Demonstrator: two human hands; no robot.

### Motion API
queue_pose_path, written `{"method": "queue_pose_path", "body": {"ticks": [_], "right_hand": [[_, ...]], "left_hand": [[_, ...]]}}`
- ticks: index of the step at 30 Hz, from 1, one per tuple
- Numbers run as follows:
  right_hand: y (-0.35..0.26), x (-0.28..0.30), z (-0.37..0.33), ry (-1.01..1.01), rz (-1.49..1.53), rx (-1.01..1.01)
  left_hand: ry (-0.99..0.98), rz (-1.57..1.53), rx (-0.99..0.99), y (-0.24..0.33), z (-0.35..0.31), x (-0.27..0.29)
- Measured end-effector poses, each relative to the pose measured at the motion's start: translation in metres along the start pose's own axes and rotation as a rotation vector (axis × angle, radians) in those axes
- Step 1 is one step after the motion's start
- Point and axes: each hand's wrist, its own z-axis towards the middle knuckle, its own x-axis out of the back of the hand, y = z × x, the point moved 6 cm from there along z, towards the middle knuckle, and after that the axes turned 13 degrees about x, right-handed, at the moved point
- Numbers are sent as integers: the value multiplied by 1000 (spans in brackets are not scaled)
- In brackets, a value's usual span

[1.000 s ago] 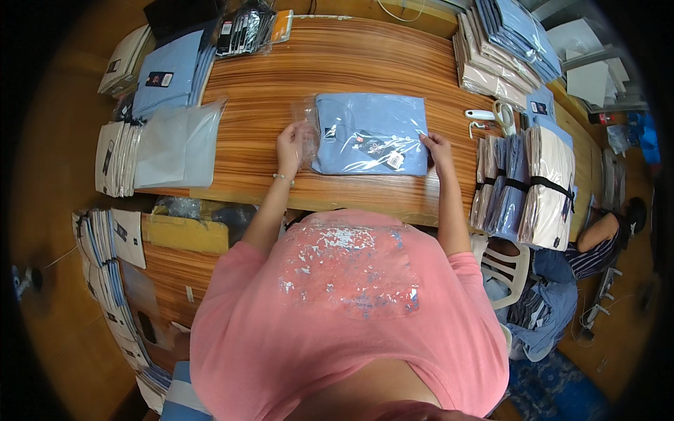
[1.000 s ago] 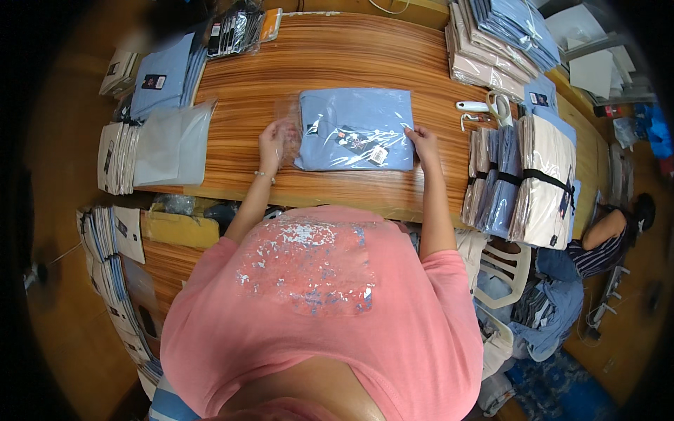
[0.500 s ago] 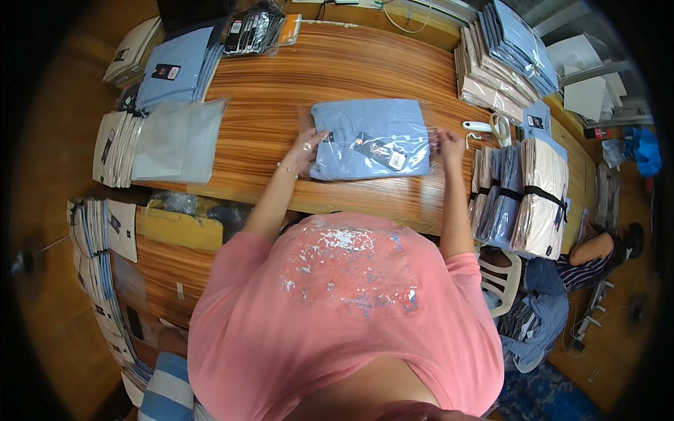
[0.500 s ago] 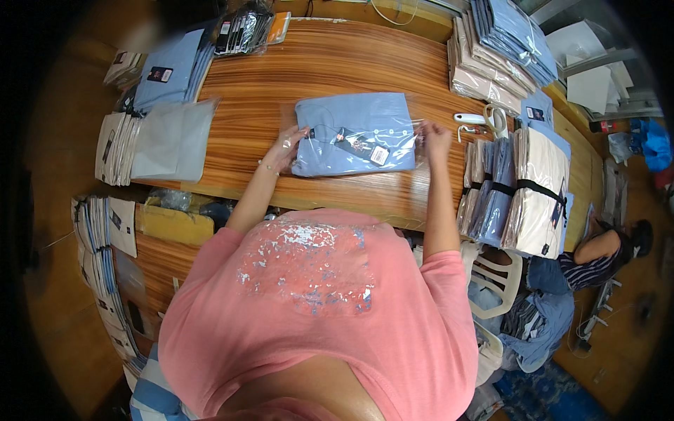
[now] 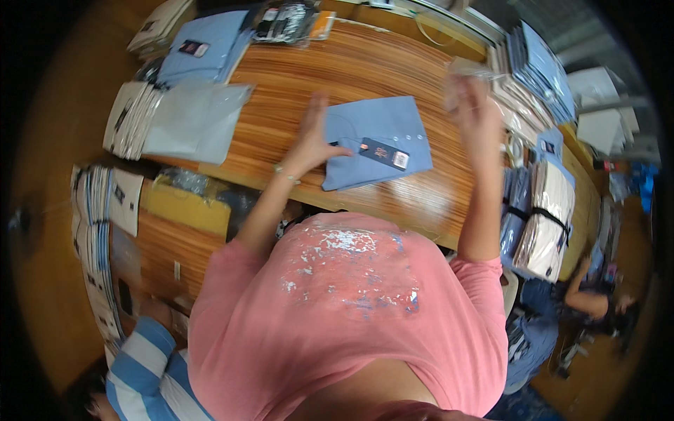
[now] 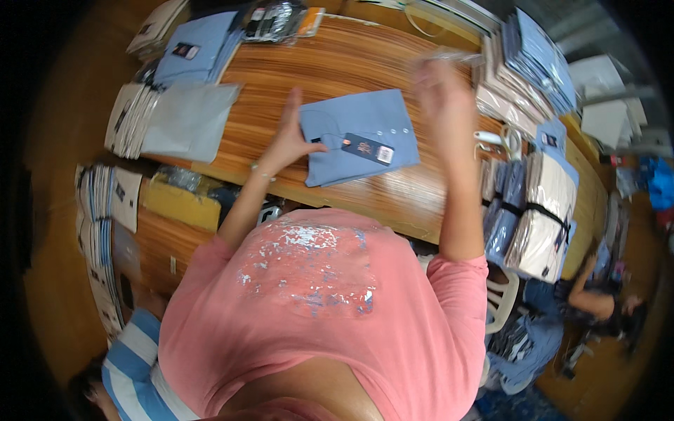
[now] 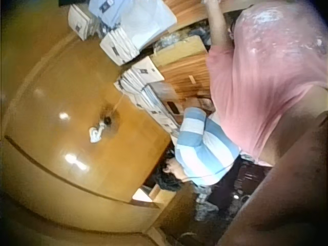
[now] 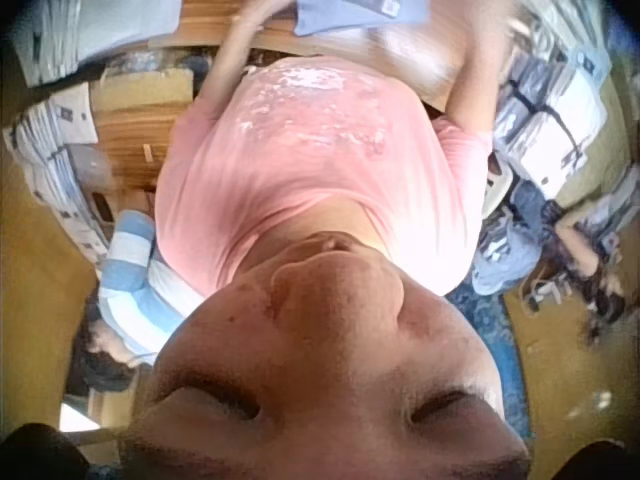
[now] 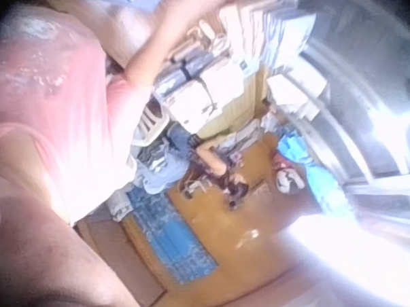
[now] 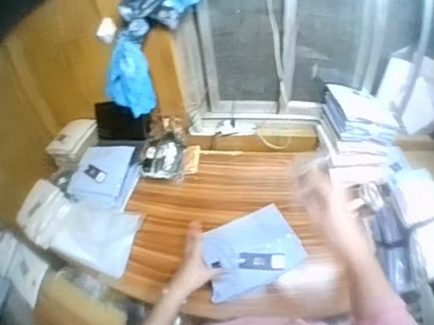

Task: The person tapes a small tag onto a pair of beige trousers, folds the trousers, and then places a blue collared shirt over a cardboard guide, folds it, and seals it in a plastic bag.

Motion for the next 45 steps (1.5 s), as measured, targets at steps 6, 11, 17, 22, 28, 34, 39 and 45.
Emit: {"method": "queue_pose_path", "body": {"ticks": [6, 11, 17, 22, 28, 34, 39, 45], "right_hand": [[-119, -83, -50, -589, 1306, -212], [-63, -83, -39, -179, 527, 170], [-43, -176, -56, -304, 888, -250], [-47, -248, -89, -277, 1599, -1016], [-117, -265, -79, -593, 1879, -998], [-121, -266, -71, -697, 1775, -867], [-84, -262, -78, -593, 1451, -825], [19, -234, -141, -347, -9, -404]], "left_hand": [[-346, -906, -160, 58, -9, -13], [-321, -1987, 405, 26, -25, -3], [389, -565, 150, 1, -54, 59], [6, -294, -226, 25, -81, 84], [326, 15, 119, -70, -104, 159], [427, 538, 1220, -308, -161, 215], [-337, 1037, 916, -382, -124, 140], [-1210, 712, 834, -390, -122, 113]]}}
